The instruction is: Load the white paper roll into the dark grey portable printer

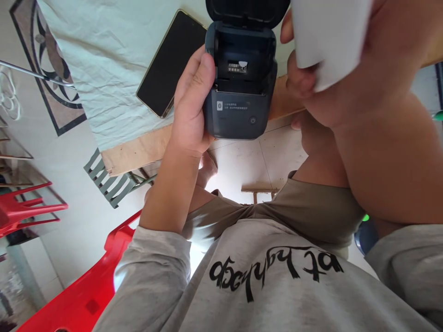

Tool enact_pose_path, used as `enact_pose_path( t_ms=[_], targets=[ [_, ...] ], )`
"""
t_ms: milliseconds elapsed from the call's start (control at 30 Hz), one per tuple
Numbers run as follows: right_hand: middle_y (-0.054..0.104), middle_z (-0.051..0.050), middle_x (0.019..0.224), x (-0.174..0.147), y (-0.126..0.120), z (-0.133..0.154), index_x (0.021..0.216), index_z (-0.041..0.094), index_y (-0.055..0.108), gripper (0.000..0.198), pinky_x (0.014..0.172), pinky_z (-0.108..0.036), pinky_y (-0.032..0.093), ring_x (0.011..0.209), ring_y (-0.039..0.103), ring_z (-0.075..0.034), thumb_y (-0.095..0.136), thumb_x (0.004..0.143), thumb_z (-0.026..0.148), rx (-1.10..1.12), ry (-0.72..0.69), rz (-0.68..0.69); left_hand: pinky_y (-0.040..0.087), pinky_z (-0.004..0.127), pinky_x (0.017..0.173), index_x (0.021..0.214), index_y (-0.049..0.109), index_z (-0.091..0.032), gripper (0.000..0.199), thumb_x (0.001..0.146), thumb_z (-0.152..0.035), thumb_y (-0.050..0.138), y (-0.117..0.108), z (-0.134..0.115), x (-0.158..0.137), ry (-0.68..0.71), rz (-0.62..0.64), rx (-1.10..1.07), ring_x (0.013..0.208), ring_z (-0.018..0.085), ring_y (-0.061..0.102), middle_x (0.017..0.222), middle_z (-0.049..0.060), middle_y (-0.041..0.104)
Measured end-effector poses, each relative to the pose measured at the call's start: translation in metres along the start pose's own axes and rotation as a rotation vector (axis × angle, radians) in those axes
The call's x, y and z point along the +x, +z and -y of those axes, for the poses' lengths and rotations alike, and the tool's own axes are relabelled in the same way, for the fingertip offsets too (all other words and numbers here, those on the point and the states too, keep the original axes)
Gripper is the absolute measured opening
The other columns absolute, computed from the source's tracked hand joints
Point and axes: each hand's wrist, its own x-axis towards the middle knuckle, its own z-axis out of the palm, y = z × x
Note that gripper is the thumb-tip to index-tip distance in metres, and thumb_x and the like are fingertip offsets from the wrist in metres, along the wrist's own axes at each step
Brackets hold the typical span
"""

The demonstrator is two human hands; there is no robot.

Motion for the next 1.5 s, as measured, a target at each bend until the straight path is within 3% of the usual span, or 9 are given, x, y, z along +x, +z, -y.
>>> enact_pose_path(
  t_ms=[100, 200, 367, 500, 667, 833, 967, 1167, 1500],
  targets=[
    [0.066, -0.002, 0.102, 0.0, 0.003, -0.004, 0.12, 0.024, 0.062, 0.057, 0.047, -0.022, 0.028, 0.065, 0.053, -0.002, 0.026, 0.091, 0.058, 0.176, 0.111, -0.016, 0.06, 0.045, 0.117, 0.098, 0.089, -0.04, 0.021, 0.101, -0.048, 0.07, 0.001, 0.002, 0.001, 0.012, -0.005, -0.033, 0.118, 0.031, 0.076, 0.109, -0.001, 0.084],
    [0.066, 0.001, 0.106, -0.003, 0.001, -0.011, 0.128, 0.022, 0.06, 0.055, 0.053, -0.023, 0.037, 0.066, 0.049, 0.0, 0.058, 0.085, 0.056, 0.129, -0.011, -0.16, 0.057, 0.04, 0.12, 0.101, 0.089, -0.039, 0.023, 0.105, -0.043, 0.067, 0.003, 0.001, -0.001, 0.013, -0.027, -0.064, 0.119, 0.027, 0.076, 0.109, -0.002, 0.084],
    [0.072, 0.001, 0.126, -0.005, -0.013, -0.017, 0.126, 0.015, 0.073, 0.052, 0.111, -0.029, 0.052, 0.12, 0.067, -0.009, 0.065, 0.091, 0.052, -0.379, -0.119, -0.215, 0.056, 0.042, 0.123, 0.099, 0.09, -0.039, 0.021, 0.102, -0.048, 0.071, 0.003, 0.0, -0.001, -0.001, -0.004, -0.039, 0.124, 0.029, 0.075, 0.114, -0.002, 0.084],
    [0.071, 0.002, 0.116, -0.008, -0.019, -0.012, 0.122, 0.016, 0.072, 0.054, 0.107, -0.035, 0.047, 0.109, 0.063, -0.01, 0.069, 0.087, 0.057, -0.488, -0.045, -0.161, 0.055, 0.042, 0.126, 0.101, 0.089, -0.038, 0.021, 0.103, -0.046, 0.07, 0.002, 0.001, 0.0, -0.006, 0.004, -0.097, 0.126, 0.029, 0.075, 0.115, -0.003, 0.084],
    [0.067, -0.003, 0.14, -0.01, -0.021, -0.009, 0.141, 0.016, 0.065, 0.062, 0.118, -0.036, 0.049, 0.133, 0.066, -0.018, 0.063, 0.092, 0.053, -0.532, -0.057, -0.137, 0.054, 0.039, 0.126, 0.102, 0.089, -0.038, 0.019, 0.104, -0.042, 0.071, 0.002, 0.001, 0.0, -0.02, 0.01, -0.136, 0.127, 0.028, 0.074, 0.115, -0.003, 0.085],
    [0.061, -0.002, 0.147, -0.012, -0.022, -0.006, 0.151, 0.02, 0.058, 0.065, 0.113, -0.034, 0.048, 0.114, 0.064, -0.012, 0.059, 0.089, 0.04, -0.61, -0.001, -0.064, 0.053, 0.047, 0.128, 0.103, 0.089, -0.044, 0.017, 0.1, -0.047, 0.072, -0.001, 0.005, 0.003, -0.006, 0.035, -0.114, 0.136, 0.032, 0.072, 0.119, -0.005, 0.085],
    [0.067, -0.001, 0.119, -0.013, -0.017, -0.005, 0.158, 0.027, 0.051, 0.072, 0.106, -0.037, 0.046, 0.099, 0.062, -0.012, 0.055, 0.087, 0.037, -0.672, 0.036, 0.024, 0.056, 0.053, 0.124, 0.104, 0.087, -0.044, 0.018, 0.099, -0.046, 0.069, -0.003, 0.009, 0.005, -0.02, 0.064, -0.125, 0.139, 0.035, 0.07, 0.123, -0.004, 0.086],
    [0.059, -0.002, 0.152, -0.016, -0.02, 0.0, 0.153, 0.017, 0.056, 0.067, 0.119, -0.034, 0.05, 0.142, 0.064, -0.016, 0.05, 0.088, 0.03, -0.649, -0.077, -0.001, 0.059, 0.048, 0.117, 0.108, 0.086, -0.039, 0.015, 0.104, -0.045, 0.073, -0.002, 0.004, 0.001, -0.024, 0.057, -0.134, 0.139, 0.032, 0.07, 0.123, -0.003, 0.084],
    [0.065, -0.001, 0.139, -0.011, -0.027, -0.013, 0.139, 0.018, 0.066, 0.055, 0.115, -0.033, 0.056, 0.136, 0.065, -0.019, 0.061, 0.086, 0.031, -0.705, -0.138, -0.075, 0.061, 0.054, 0.116, 0.102, 0.089, -0.043, 0.018, 0.093, -0.056, 0.082, -0.004, 0.002, 0.003, 0.005, 0.057, -0.06, 0.151, 0.044, 0.064, 0.12, -0.003, 0.084]
  ],
)
